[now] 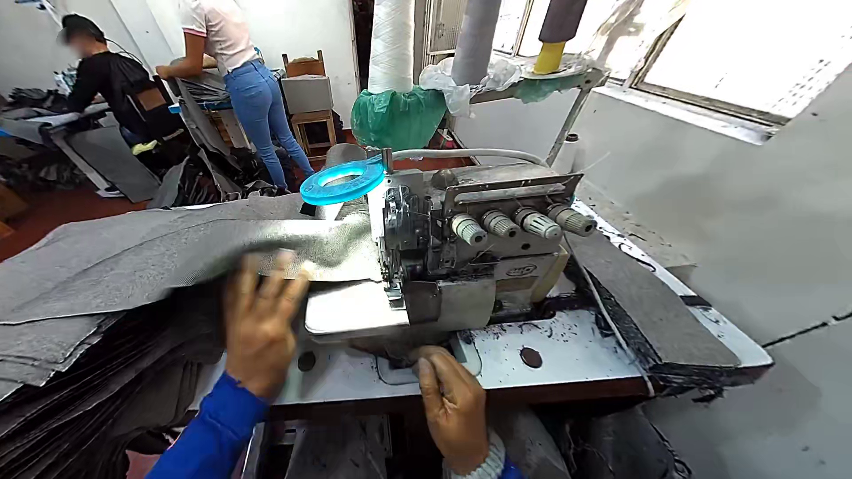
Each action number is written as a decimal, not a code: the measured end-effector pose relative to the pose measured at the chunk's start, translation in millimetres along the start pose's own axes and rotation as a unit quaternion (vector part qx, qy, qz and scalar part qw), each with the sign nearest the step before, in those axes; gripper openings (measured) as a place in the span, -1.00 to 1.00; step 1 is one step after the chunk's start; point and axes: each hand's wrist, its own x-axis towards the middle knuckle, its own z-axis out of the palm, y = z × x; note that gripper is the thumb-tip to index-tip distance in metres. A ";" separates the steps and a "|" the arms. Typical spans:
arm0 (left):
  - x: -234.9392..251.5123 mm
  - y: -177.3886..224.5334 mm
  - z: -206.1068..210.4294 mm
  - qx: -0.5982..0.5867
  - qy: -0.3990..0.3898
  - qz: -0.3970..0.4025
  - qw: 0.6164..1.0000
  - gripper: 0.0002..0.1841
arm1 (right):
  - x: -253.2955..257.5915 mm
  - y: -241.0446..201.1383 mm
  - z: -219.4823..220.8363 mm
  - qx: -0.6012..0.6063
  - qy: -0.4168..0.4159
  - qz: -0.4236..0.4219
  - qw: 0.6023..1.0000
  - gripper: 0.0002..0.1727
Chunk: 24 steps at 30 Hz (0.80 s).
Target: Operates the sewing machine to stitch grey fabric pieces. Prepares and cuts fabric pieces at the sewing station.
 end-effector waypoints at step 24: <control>107.4 -39.4 102.3 -0.198 -0.392 -0.297 0.848 -0.27 | -1.6 -12.9 9.0 -0.270 -0.088 -0.135 0.949 -0.63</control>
